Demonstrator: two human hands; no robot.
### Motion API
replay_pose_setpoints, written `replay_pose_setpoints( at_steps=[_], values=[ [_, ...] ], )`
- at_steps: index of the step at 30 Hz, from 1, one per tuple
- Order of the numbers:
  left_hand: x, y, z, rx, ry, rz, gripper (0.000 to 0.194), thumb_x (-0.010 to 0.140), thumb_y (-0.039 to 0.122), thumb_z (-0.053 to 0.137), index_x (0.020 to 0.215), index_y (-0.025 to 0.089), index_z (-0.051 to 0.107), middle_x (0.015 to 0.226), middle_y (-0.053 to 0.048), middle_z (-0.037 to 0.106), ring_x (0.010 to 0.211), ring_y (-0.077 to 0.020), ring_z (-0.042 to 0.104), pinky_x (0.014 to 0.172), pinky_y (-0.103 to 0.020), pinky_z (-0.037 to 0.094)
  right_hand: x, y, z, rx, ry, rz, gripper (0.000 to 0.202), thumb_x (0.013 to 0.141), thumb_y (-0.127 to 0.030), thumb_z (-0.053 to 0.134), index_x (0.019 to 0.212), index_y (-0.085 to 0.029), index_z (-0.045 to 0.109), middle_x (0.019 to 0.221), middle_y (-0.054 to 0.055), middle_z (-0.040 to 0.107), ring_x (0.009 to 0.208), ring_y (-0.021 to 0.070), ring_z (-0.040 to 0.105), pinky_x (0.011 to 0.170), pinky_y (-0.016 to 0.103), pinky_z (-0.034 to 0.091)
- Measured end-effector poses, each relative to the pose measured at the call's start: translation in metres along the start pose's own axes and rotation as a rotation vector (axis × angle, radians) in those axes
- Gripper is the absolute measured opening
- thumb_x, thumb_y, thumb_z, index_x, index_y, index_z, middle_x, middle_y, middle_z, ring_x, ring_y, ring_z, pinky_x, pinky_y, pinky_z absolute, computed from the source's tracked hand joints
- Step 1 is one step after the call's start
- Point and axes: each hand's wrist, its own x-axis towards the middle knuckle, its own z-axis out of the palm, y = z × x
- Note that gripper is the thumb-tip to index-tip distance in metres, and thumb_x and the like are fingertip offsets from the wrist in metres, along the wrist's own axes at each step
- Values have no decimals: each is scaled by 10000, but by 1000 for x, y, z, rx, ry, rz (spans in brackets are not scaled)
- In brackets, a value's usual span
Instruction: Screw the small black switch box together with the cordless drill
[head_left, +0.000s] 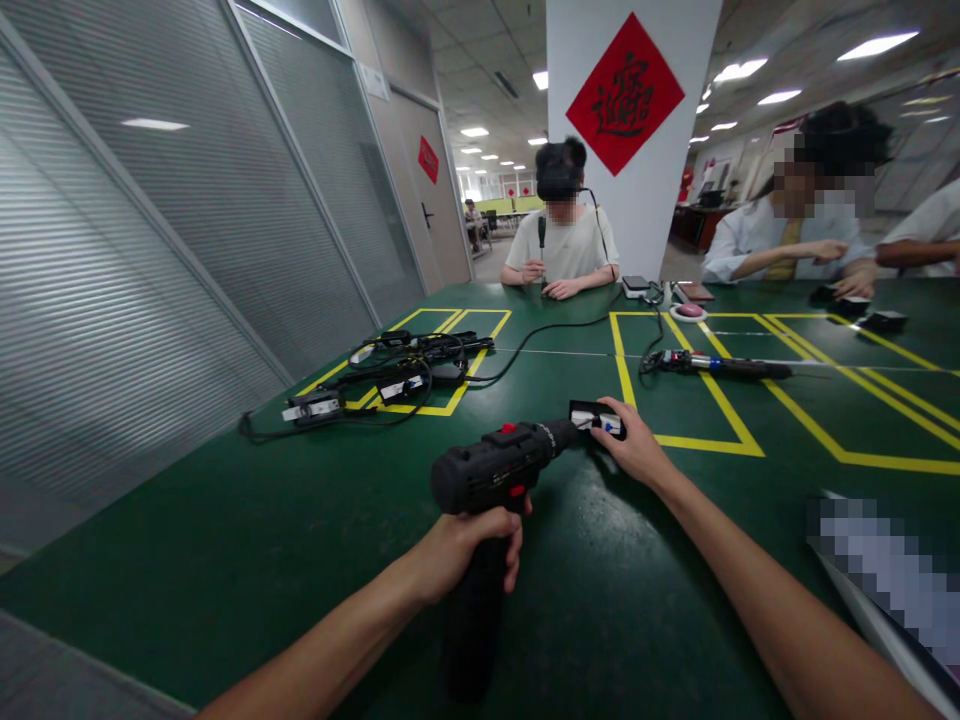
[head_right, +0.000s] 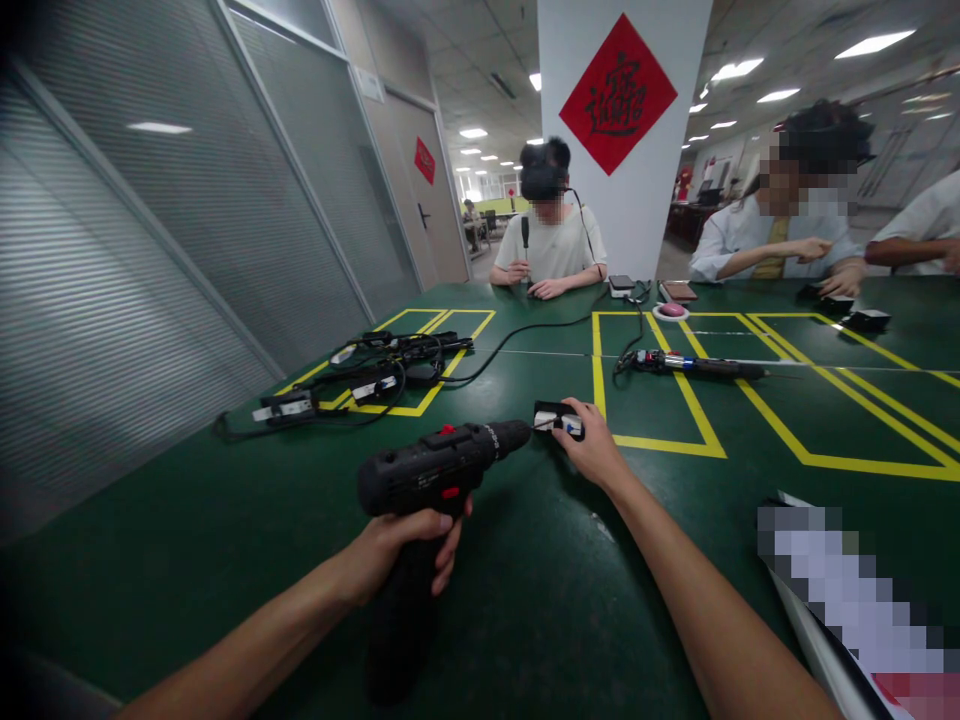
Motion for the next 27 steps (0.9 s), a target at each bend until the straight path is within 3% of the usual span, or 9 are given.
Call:
replay_pose_setpoints(
  at_steps=[6, 13, 27],
  values=[
    [-1, 1, 3, 13, 6, 8, 224, 799, 282, 550, 969, 142, 514, 602, 22, 563, 486, -136, 577, 516, -260, 435, 0, -1, 0, -7, -10, 11, 441, 820, -328, 602, 1244, -230, 534, 1203, 92, 556, 1126, 255, 551, 1001, 423, 418],
    [-3, 2, 4, 45, 3, 10, 314, 809, 287, 547, 1081, 133, 518, 627, 23, 559, 505, -141, 584, 530, -272, 447, 0, -1, -1, -16, -11, 0, 441, 822, -313, 603, 1247, -226, 528, 1210, 88, 554, 1141, 250, 531, 1025, 419, 393],
    [-3, 5, 13, 150, 29, 6, 263, 806, 320, 568, 994, 143, 513, 632, 20, 569, 517, -131, 578, 542, -270, 456, 0, 1, 0, -20, -15, -8, 437, 825, -314, 604, 1244, -212, 531, 1168, 86, 561, 1094, 246, 549, 995, 410, 413]
  ],
)
